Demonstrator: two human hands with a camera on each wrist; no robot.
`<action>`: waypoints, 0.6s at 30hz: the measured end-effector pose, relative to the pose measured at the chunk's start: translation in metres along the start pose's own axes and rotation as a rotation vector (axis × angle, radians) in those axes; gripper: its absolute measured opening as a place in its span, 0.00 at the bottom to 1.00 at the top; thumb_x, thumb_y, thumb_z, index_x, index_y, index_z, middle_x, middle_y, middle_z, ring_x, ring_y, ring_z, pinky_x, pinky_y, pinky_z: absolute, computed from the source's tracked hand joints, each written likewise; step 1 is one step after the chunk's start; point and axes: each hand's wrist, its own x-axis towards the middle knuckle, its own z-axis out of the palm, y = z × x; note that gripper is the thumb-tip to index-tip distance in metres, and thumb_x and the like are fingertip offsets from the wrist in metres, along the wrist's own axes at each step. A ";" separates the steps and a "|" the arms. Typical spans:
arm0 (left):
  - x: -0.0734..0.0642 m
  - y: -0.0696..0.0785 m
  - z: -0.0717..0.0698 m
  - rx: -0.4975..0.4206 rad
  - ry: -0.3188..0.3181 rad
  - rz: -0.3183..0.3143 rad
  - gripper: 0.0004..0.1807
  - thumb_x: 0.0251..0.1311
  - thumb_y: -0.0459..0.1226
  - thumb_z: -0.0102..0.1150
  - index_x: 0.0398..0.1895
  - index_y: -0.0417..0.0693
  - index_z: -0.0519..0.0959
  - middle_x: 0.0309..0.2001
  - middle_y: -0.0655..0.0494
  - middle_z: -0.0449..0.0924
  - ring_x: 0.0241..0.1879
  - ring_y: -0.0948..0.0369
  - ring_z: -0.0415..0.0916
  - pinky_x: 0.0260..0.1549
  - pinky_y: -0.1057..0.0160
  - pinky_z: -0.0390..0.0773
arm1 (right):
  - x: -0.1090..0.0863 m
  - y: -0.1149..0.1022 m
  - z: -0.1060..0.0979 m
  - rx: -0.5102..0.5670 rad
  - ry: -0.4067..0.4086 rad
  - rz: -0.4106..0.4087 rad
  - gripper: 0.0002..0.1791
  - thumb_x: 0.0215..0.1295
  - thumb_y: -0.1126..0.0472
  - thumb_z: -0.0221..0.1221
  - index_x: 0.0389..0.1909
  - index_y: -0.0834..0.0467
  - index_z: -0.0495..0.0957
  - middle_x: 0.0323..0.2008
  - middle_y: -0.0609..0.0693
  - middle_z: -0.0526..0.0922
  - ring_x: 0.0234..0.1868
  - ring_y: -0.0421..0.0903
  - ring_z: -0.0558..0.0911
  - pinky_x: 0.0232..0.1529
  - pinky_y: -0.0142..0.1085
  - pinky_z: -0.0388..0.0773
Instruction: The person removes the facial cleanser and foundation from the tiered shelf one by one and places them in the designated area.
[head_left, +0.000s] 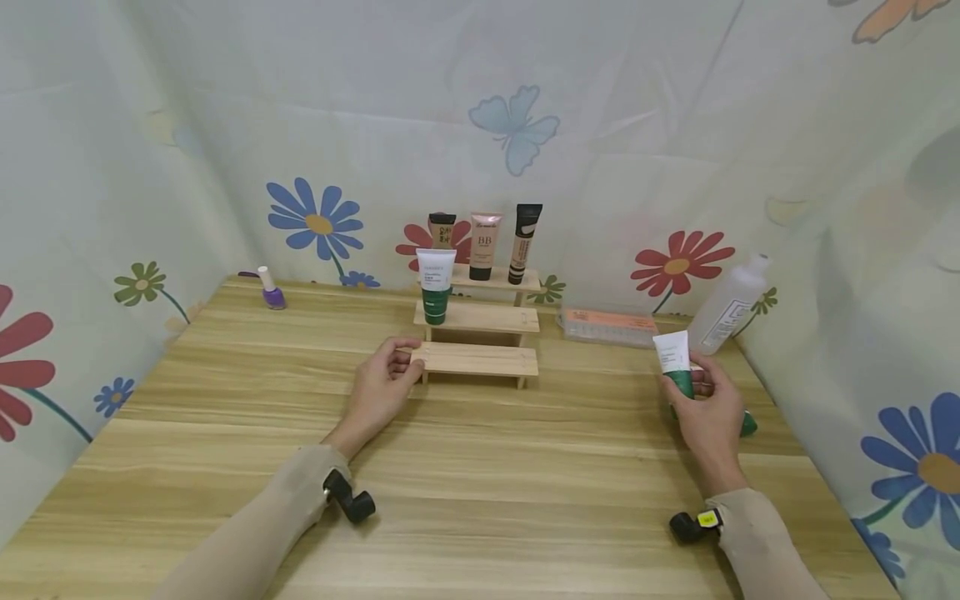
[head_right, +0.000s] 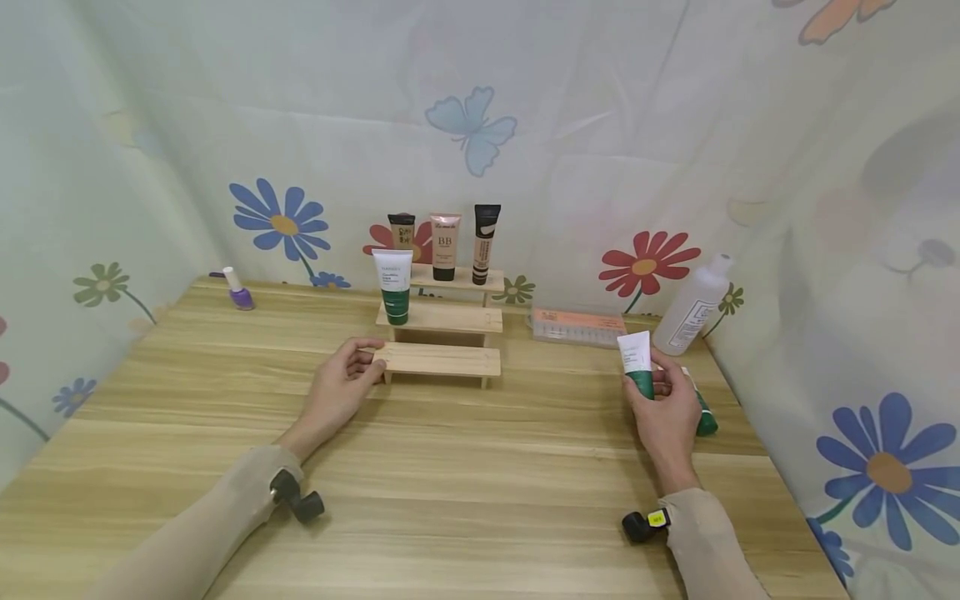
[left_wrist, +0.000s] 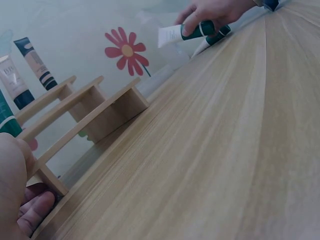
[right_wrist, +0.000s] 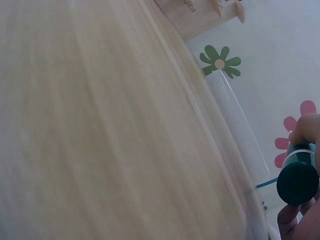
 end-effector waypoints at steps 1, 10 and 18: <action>0.000 0.000 0.000 -0.004 0.000 -0.003 0.17 0.80 0.40 0.65 0.67 0.51 0.82 0.48 0.49 0.87 0.46 0.56 0.85 0.46 0.67 0.84 | 0.000 0.001 0.000 -0.011 -0.006 0.005 0.31 0.69 0.62 0.77 0.72 0.56 0.82 0.49 0.57 0.84 0.43 0.38 0.76 0.41 0.20 0.72; 0.001 0.000 0.001 -0.008 -0.002 -0.005 0.17 0.80 0.40 0.65 0.67 0.51 0.82 0.48 0.48 0.87 0.46 0.55 0.85 0.47 0.66 0.84 | 0.001 0.003 -0.003 -0.075 -0.089 0.022 0.33 0.72 0.57 0.75 0.76 0.54 0.81 0.54 0.60 0.85 0.48 0.46 0.79 0.44 0.25 0.72; 0.000 0.001 0.000 -0.001 0.000 -0.006 0.17 0.80 0.40 0.65 0.67 0.51 0.82 0.48 0.49 0.87 0.46 0.56 0.86 0.47 0.68 0.84 | 0.002 0.004 -0.004 -0.083 -0.071 0.041 0.34 0.71 0.58 0.75 0.76 0.54 0.80 0.62 0.60 0.85 0.58 0.52 0.80 0.51 0.29 0.71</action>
